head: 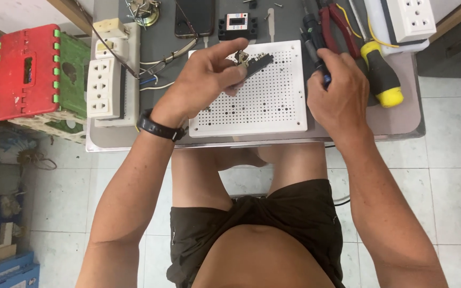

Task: The person disassembles a black electrical component using a screwdriver, removes internal parts, and places them on a white perforated board. They then reassemble the component and use a yellow-handled screwdriver to tighten screws.

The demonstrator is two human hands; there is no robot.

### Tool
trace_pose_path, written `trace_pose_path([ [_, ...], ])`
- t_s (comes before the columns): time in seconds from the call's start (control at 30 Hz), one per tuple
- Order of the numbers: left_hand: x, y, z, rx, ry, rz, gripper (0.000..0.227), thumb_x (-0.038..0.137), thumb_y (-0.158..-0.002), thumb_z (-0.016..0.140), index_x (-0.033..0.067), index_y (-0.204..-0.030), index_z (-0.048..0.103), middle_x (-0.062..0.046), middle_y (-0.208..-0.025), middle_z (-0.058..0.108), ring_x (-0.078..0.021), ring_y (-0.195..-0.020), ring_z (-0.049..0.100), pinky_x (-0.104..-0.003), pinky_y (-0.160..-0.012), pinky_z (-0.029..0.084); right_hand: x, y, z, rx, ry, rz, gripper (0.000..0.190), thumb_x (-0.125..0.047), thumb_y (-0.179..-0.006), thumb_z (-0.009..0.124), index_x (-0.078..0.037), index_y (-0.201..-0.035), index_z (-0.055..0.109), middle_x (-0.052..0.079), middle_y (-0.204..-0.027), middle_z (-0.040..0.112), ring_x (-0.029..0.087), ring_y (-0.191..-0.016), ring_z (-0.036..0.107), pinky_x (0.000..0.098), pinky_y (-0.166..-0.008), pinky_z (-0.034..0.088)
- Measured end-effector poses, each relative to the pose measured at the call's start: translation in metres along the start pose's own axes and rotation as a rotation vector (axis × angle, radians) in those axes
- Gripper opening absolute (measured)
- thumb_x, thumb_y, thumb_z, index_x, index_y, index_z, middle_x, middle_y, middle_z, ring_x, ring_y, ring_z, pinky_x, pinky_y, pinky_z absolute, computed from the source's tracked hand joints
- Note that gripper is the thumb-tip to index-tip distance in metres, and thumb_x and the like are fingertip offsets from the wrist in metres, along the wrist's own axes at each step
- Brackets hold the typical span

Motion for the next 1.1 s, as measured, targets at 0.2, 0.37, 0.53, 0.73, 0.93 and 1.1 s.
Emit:
trace_pose_path([
  [0.2, -0.011, 0.007, 0.001, 0.143, 0.428, -0.401, 0.053, 0.008, -0.079, 0.061, -0.0041, -0.131, 0.056, -0.021, -0.095, 0.065, -0.0286, -0.064, 0.069, -0.037, -0.056, 0.065, 0.007, 0.023, -0.029, 0.404, -0.249, -0.017, 0.025, -0.001, -0.105, 0.044, 0.006, -0.113, 0.066, 0.011, -0.079, 0.059, 0.020, -0.062, 0.048, 0.0348, -0.056, 0.037],
  [0.37, -0.020, 0.006, 0.007, 0.102, 0.494, -0.411, 0.029, 0.012, -0.085, 0.059, -0.0055, -0.107, 0.064, -0.018, -0.076, 0.065, -0.0227, -0.057, 0.065, -0.029, -0.046, 0.057, -0.014, 0.040, -0.042, 0.419, -0.420, 0.028, 0.014, 0.001, -0.102, 0.057, 0.008, -0.105, 0.069, 0.012, -0.084, 0.065, 0.018, -0.071, 0.055, 0.0317, -0.061, 0.045],
  [0.53, -0.031, 0.004, 0.013, 0.139, 0.562, -0.459, 0.026, 0.014, -0.087, 0.059, -0.0050, -0.104, 0.063, -0.020, -0.077, 0.069, -0.0216, -0.054, 0.065, -0.029, -0.045, 0.056, -0.030, 0.057, -0.025, 0.323, -0.543, 0.051, 0.011, -0.004, -0.099, 0.062, 0.004, -0.103, 0.070, 0.009, -0.082, 0.066, 0.015, -0.067, 0.054, 0.0285, -0.057, 0.042],
  [0.73, -0.032, -0.003, 0.015, 0.117, 0.594, -0.285, 0.043, 0.012, -0.089, 0.052, -0.0178, -0.119, 0.050, -0.027, -0.079, 0.068, -0.0292, -0.063, 0.073, -0.035, -0.053, 0.065, -0.032, 0.062, -0.020, 0.377, -0.644, 0.006, 0.009, -0.005, -0.096, 0.068, 0.001, -0.093, 0.073, 0.015, -0.068, 0.066, 0.024, -0.059, 0.065, 0.0332, -0.057, 0.052],
  [0.93, -0.023, -0.001, 0.014, 0.141, 0.583, -0.303, 0.039, 0.012, -0.088, 0.052, -0.0156, -0.115, 0.053, -0.027, -0.078, 0.068, -0.0291, -0.061, 0.073, -0.035, -0.051, 0.065, -0.030, 0.062, -0.024, 0.398, -0.629, 0.013, 0.011, -0.005, -0.098, 0.066, 0.003, -0.095, 0.072, 0.015, -0.067, 0.065, 0.022, -0.059, 0.064, 0.0322, -0.055, 0.050],
  [1.1, -0.021, 0.005, 0.013, 0.269, 0.444, -0.522, 0.029, 0.017, -0.079, 0.065, -0.0063, -0.096, 0.065, -0.020, -0.072, 0.067, -0.0249, -0.053, 0.064, -0.033, -0.049, 0.059, -0.030, 0.058, -0.020, 0.343, -0.749, 0.175, 0.021, -0.007, -0.102, 0.059, 0.001, -0.122, 0.060, 0.010, -0.075, 0.063, 0.015, -0.062, 0.061, 0.0281, -0.058, 0.053],
])
Point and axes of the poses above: each hand's wrist, its own y-axis away from the middle knuckle, its own z-axis out of the palm, x = y × z, the point moved 8 cm from there along -y, towards the middle knuckle
